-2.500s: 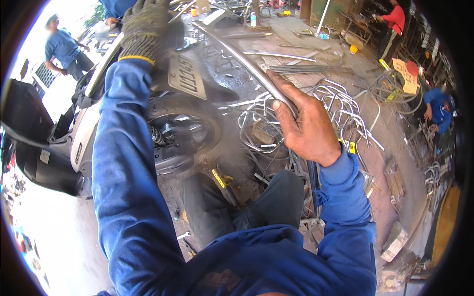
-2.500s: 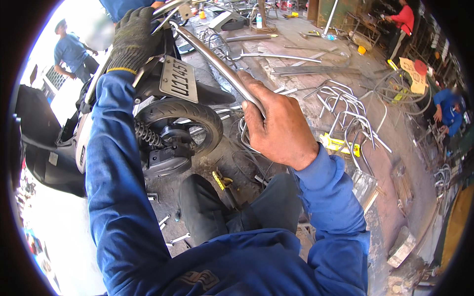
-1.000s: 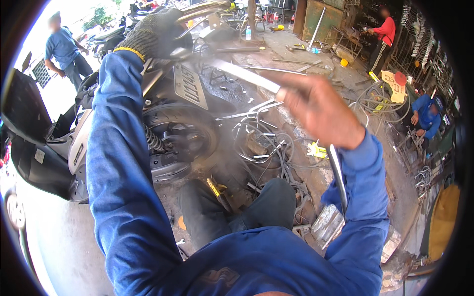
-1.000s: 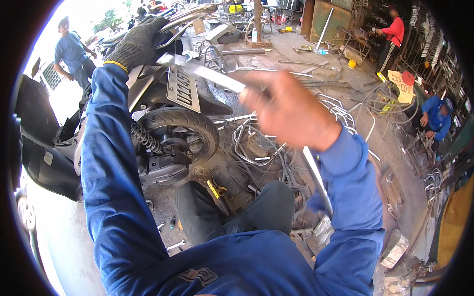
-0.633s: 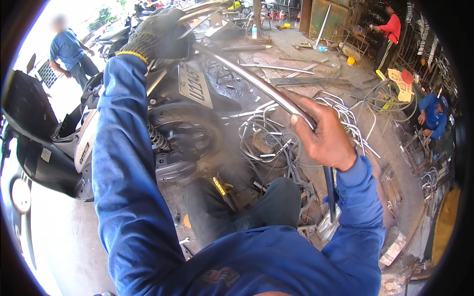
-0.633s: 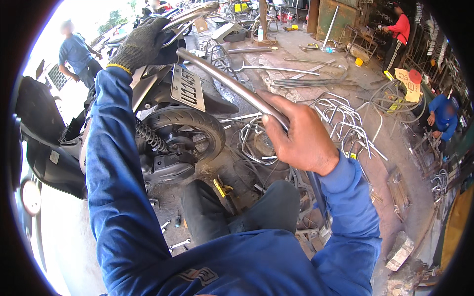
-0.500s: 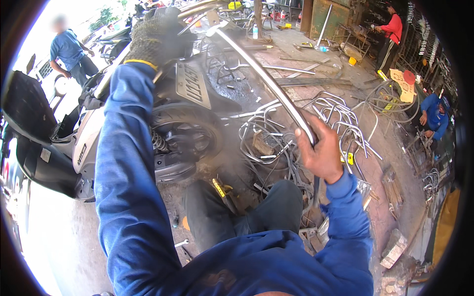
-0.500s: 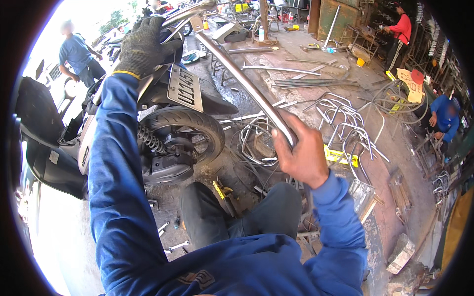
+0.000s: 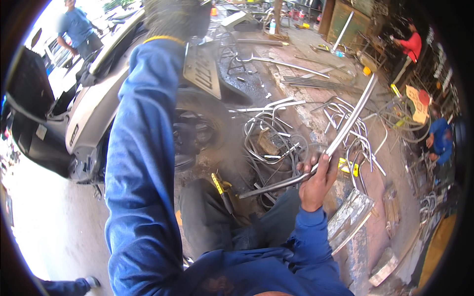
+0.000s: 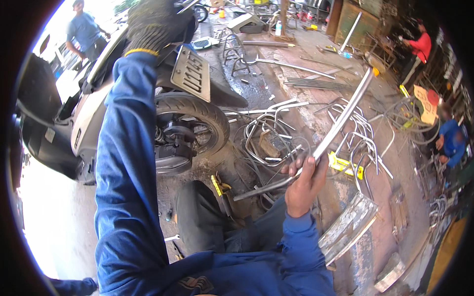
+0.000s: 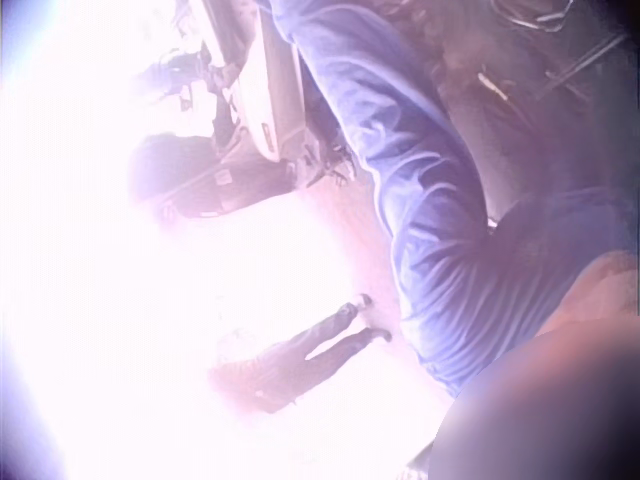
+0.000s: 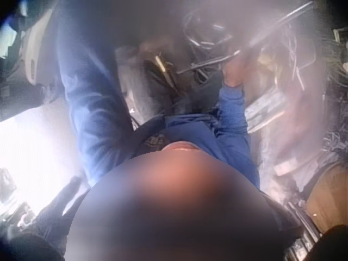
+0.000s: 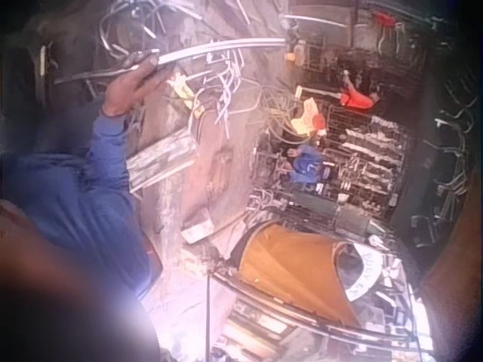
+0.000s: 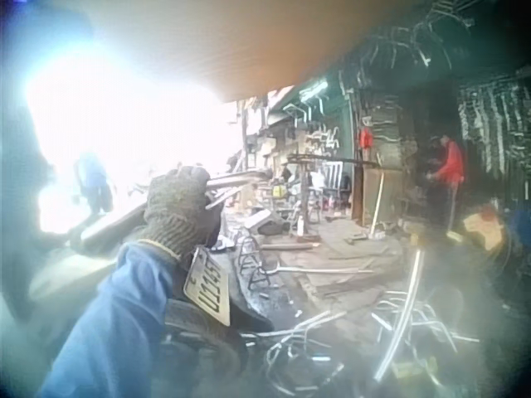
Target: The person welds a metal frame attached to the rear of a motorcycle using a handheld welding torch. They repeatedly position metal rods, weld them in place, and adjust the frame while sitting on the ground.
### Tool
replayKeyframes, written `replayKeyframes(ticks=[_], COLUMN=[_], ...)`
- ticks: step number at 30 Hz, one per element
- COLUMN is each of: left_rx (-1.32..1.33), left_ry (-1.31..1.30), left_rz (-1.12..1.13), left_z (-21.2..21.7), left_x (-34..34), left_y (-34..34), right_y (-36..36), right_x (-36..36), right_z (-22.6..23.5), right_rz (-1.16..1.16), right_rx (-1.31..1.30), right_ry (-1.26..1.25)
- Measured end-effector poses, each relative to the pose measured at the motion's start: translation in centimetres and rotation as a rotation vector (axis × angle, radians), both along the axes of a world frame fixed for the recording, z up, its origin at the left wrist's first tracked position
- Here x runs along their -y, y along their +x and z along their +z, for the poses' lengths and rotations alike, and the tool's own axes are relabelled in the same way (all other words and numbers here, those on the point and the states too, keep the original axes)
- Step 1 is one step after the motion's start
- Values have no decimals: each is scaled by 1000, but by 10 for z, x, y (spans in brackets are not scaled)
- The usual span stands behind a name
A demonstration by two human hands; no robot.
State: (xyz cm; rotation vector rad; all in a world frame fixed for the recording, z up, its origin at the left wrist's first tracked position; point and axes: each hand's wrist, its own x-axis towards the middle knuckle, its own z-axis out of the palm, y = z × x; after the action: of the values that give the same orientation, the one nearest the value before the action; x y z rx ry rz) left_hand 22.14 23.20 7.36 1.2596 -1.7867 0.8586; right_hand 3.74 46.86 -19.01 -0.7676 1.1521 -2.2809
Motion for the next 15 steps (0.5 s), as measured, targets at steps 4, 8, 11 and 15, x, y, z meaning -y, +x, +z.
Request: replayKeyframes(ticks=[4,8,11,15], left_rx=[-1,-61,-70,73], left_ry=[16,87,45,-9], left_rz=[-17,-29,-82,-11], left_z=[2,5,-1,2], left_x=[-3,-7,-7,10], left_y=[5,2,0,8], right_y=[8,23,58,105], right_x=[8,12,2,-5], right_z=[-75,-141,-179,-194], right_rz=[-57,33,157,304], right_rx=[71,145,227,156], right_ry=[82,294,359,273])
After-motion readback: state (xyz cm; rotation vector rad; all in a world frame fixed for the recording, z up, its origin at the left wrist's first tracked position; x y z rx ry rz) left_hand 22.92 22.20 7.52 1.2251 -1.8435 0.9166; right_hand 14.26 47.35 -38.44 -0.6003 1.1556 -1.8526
